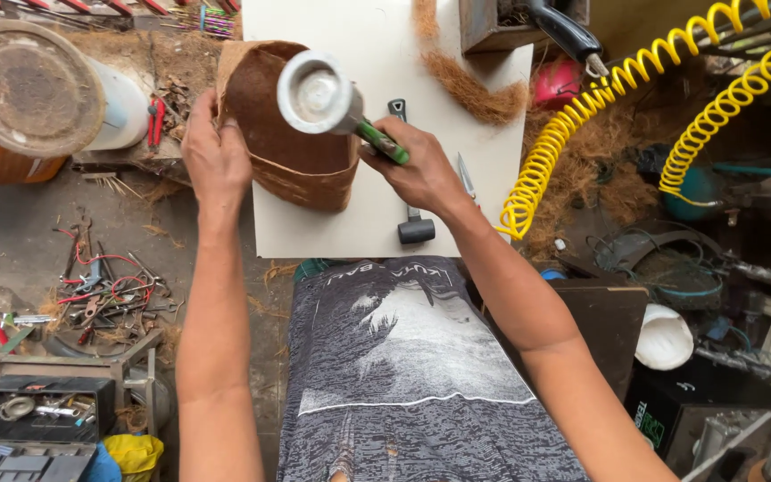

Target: Shaping coconut fiber sheets into pots, applying a spray coating, and drying with a hair dryer

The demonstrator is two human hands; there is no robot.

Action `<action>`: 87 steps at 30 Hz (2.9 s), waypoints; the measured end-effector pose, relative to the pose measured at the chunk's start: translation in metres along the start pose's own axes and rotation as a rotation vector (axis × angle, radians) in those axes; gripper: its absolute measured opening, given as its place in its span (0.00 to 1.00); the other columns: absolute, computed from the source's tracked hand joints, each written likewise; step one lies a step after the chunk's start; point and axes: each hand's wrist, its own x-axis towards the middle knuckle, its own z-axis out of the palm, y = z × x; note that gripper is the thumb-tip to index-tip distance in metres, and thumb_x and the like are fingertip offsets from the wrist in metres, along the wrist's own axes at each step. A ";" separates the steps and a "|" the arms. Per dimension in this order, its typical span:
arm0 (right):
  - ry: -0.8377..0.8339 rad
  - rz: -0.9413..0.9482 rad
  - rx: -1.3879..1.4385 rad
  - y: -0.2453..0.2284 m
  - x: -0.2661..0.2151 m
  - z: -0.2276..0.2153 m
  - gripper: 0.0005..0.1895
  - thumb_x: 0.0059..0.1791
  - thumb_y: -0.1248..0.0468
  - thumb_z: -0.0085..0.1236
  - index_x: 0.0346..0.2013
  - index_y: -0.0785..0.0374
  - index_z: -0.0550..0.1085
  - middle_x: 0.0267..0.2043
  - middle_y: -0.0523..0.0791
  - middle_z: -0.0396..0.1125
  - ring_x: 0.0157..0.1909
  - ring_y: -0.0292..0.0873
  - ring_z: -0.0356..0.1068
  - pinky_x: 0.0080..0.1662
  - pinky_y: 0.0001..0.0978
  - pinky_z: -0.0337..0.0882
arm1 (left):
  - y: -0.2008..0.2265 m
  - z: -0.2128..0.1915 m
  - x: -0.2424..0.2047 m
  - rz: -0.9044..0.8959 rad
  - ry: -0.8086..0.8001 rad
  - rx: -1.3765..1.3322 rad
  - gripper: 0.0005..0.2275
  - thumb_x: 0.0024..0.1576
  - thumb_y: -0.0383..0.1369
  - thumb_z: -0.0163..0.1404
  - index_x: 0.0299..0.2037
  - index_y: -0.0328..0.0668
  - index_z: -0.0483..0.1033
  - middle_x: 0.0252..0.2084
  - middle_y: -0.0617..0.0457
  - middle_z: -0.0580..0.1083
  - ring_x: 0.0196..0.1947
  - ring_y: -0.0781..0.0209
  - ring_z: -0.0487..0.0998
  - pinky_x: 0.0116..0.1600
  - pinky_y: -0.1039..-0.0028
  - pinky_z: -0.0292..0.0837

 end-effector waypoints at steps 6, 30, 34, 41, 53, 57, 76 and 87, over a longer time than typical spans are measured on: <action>0.022 0.024 0.070 -0.014 -0.024 -0.011 0.10 0.48 0.55 0.61 0.42 0.48 0.73 0.30 0.45 0.67 0.36 0.43 0.68 0.43 0.38 0.67 | 0.000 0.024 -0.040 -0.199 0.185 -0.136 0.29 0.55 0.24 0.49 0.69 0.36 0.56 0.65 0.25 0.61 0.65 0.27 0.63 0.70 0.48 0.57; -0.040 0.125 0.119 -0.016 -0.018 0.061 0.10 0.49 0.51 0.54 0.38 0.52 0.72 0.35 0.43 0.71 0.38 0.43 0.68 0.40 0.31 0.61 | 0.038 -0.039 0.038 -0.242 -0.294 0.251 0.08 0.55 0.32 0.39 0.30 0.46 0.73 0.29 0.51 0.74 0.31 0.52 0.72 0.36 0.60 0.61; 0.000 0.220 0.154 -0.009 -0.018 0.070 0.12 0.44 0.52 0.62 0.38 0.51 0.74 0.28 0.48 0.69 0.35 0.49 0.71 0.40 0.40 0.68 | 0.028 -0.038 0.021 -0.155 -0.224 0.088 0.15 0.57 0.30 0.44 0.49 0.42 0.81 0.43 0.36 0.77 0.49 0.34 0.75 0.52 0.49 0.69; 0.010 0.199 0.148 -0.002 -0.019 0.075 0.14 0.44 0.51 0.62 0.29 0.55 0.70 0.23 0.49 0.68 0.31 0.51 0.70 0.38 0.41 0.67 | 0.022 -0.039 0.011 -0.079 -0.201 0.078 0.16 0.56 0.26 0.44 0.51 0.35 0.81 0.43 0.33 0.76 0.47 0.33 0.76 0.54 0.51 0.69; 0.109 0.184 0.144 0.008 -0.022 0.074 0.16 0.45 0.51 0.62 0.26 0.56 0.68 0.22 0.50 0.66 0.30 0.51 0.69 0.36 0.40 0.66 | 0.050 -0.039 0.000 -0.081 -0.213 0.101 0.16 0.58 0.23 0.43 0.54 0.28 0.78 0.43 0.31 0.75 0.46 0.38 0.77 0.53 0.53 0.71; 0.145 0.205 0.154 0.014 -0.023 0.070 0.15 0.45 0.50 0.63 0.25 0.54 0.68 0.21 0.45 0.65 0.29 0.44 0.68 0.36 0.35 0.67 | 0.069 -0.038 -0.007 -0.097 -0.220 0.113 0.15 0.60 0.22 0.42 0.53 0.25 0.77 0.43 0.31 0.75 0.47 0.38 0.78 0.54 0.52 0.71; 0.129 0.135 0.235 0.000 -0.051 0.050 0.11 0.46 0.54 0.63 0.34 0.55 0.72 0.24 0.48 0.65 0.31 0.46 0.68 0.38 0.39 0.66 | 0.060 -0.027 -0.006 -0.023 -0.253 0.200 0.14 0.62 0.26 0.43 0.54 0.26 0.74 0.46 0.32 0.74 0.50 0.34 0.76 0.56 0.48 0.69; 0.173 0.174 0.243 0.026 -0.046 0.017 0.07 0.46 0.54 0.63 0.33 0.49 0.75 0.20 0.41 0.67 0.28 0.34 0.65 0.37 0.28 0.67 | 0.045 -0.026 0.003 -0.255 -0.233 -0.018 0.30 0.57 0.52 0.49 0.61 0.31 0.70 0.52 0.32 0.72 0.45 0.43 0.78 0.51 0.54 0.72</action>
